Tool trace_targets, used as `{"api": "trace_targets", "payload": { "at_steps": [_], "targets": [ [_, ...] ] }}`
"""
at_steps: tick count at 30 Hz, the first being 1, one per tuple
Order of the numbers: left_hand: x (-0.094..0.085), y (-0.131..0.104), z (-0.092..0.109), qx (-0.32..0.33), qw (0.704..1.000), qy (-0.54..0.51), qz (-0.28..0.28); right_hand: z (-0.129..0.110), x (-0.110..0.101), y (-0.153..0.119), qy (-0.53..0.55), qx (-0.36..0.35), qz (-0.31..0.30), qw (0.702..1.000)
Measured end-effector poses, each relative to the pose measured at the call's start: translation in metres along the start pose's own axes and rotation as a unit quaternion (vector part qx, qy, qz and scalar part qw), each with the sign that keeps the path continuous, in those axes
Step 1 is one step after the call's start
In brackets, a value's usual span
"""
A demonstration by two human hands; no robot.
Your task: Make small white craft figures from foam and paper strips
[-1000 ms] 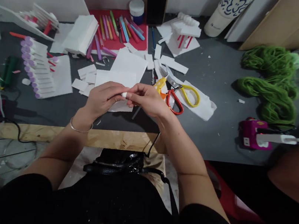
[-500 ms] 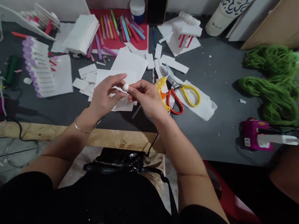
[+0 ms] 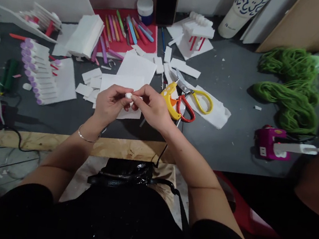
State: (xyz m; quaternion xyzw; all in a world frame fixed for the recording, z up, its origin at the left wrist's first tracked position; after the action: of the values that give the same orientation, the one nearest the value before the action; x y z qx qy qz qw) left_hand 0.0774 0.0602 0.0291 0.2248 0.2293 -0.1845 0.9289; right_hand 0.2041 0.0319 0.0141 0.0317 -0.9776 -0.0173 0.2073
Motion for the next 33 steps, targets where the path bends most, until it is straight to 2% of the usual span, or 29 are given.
{"api": "trace_targets", "payload": {
  "at_steps": [6, 10, 12, 16, 19, 22, 24, 27, 28, 31, 33],
  "targets": [
    [0.003, 0.001, 0.0, -0.038, 0.997, -0.063, -0.019, -0.01, -0.001, -0.002, -0.082, -0.068, -0.004, 0.994],
    [0.002, 0.001, 0.0, -0.063, 0.995, -0.077, -0.012, -0.02, 0.003, -0.004, -0.17, -0.15, -0.015, 0.974],
    [0.004, 0.001, -0.001, -0.067, 0.994, -0.085, -0.006, -0.023, 0.003, -0.005, -0.179, -0.174, -0.008, 0.968],
    [0.009, 0.006, -0.001, -0.056, 0.995, -0.088, -0.004, -0.021, -0.001, -0.004, -0.166, -0.156, 0.024, 0.973],
    [0.006, 0.012, -0.005, -0.055, 0.997, -0.04, -0.019, -0.018, -0.004, -0.002, -0.162, -0.135, 0.04, 0.977],
    [-0.014, 0.017, -0.011, -0.025, 0.998, 0.049, -0.005, -0.015, -0.014, 0.001, -0.125, -0.12, 0.074, 0.982],
    [-0.028, 0.017, -0.015, 0.006, 0.989, 0.145, 0.003, -0.013, -0.022, 0.004, -0.094, -0.112, 0.094, 0.985],
    [-0.025, 0.008, -0.021, 0.047, 0.964, 0.251, -0.069, -0.007, -0.029, 0.01, -0.065, -0.086, 0.1, 0.989],
    [-0.024, 0.005, -0.021, 0.054, 0.96, 0.264, -0.075, -0.005, -0.03, 0.012, -0.057, -0.075, 0.099, 0.991],
    [-0.028, 0.003, -0.01, 0.059, 0.963, 0.264, -0.015, 0.003, -0.031, 0.015, -0.022, -0.047, 0.098, 0.994],
    [-0.024, 0.007, 0.002, 0.076, 0.965, 0.25, -0.004, 0.007, -0.028, 0.016, 0.003, -0.034, 0.087, 0.996]
  ]
}}
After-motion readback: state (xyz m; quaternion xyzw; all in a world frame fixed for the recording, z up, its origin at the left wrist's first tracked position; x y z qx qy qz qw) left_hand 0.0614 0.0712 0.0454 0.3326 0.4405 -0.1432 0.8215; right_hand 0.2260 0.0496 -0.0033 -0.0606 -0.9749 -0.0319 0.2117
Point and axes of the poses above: each hand's wrist, its own y-axis towards the middle knuckle, its own x-axis out of the palm, z = x × y, the point moved 9 cm from there along y, towards the middle knuckle, and after that the axes turned 15 degrees about y, right-handed, at the moved point
